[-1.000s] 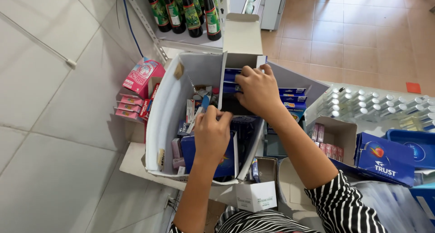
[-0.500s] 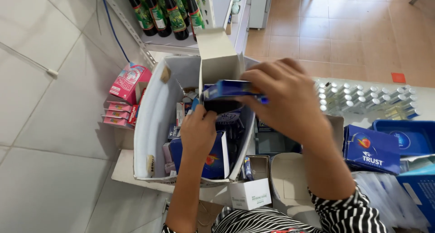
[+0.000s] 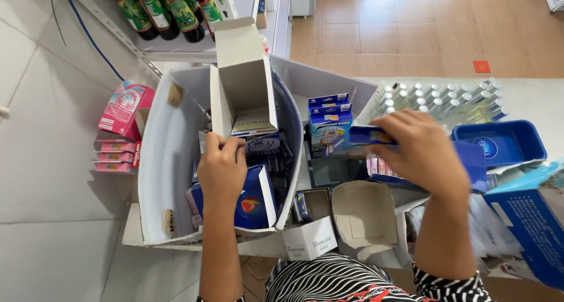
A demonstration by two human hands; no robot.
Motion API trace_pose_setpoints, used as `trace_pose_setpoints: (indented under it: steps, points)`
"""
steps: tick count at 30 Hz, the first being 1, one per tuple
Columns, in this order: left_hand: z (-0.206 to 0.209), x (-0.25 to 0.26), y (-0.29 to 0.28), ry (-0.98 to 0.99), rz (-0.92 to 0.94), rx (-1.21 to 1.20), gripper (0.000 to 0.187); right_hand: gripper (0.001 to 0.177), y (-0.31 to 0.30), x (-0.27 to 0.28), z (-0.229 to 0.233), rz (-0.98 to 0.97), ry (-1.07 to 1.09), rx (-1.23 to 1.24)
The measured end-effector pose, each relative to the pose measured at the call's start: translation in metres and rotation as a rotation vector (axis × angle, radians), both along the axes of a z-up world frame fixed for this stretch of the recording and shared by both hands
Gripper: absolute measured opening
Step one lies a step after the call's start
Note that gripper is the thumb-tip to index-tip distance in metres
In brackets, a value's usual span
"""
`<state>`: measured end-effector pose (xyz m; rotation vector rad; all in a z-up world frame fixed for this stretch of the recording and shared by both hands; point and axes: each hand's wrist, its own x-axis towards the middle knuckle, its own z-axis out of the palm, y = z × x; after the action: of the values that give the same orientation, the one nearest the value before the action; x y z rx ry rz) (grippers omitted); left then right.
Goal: The person organizes small boxes of dental floss and other items from a large white bin into smaller cardboard boxes. They pick up boxes, open them, and place them into designated containers on the floor.
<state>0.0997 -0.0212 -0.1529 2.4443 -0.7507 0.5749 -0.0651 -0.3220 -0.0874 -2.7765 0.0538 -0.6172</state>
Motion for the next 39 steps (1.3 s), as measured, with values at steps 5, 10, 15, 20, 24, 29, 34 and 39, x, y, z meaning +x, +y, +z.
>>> trace_pose_setpoints:
  steps: [5,10,15,20,24,29,34,39]
  points:
    - [0.001,-0.003,0.002,0.037,0.01,-0.019,0.007,0.04,-0.003,0.044,-0.095,0.047,0.213,0.024]
    - [0.002,-0.004,0.001,0.024,0.034,-0.005,0.006,0.042,-0.007,0.075,-0.157,0.102,0.29,0.128]
    - [0.004,-0.005,0.001,0.047,0.035,-0.008,0.006,0.05,0.001,0.081,-0.14,0.066,0.065,0.072]
    - [-0.003,-0.003,0.001,0.015,-0.03,0.004,0.005,0.025,0.014,0.084,-0.09,0.067,-0.222,0.218]
    - [0.002,-0.009,0.001,-0.003,-0.011,0.025,0.005,0.017,0.05,0.115,-0.03,0.15,-0.344,0.281]
    - [-0.002,-0.014,0.001,-0.083,-0.032,0.07,0.002,0.023,0.091,0.19,-0.015,0.357,-0.321,0.015]
    - [-0.008,-0.016,0.005,-0.104,-0.087,0.045,0.009,0.029,0.111,0.227,-0.045,0.3,-0.078,-0.155]
    - [-0.005,-0.018,0.008,-0.079,-0.125,0.015,0.006,0.03,0.11,0.214,-0.057,0.304,0.083,-0.209]
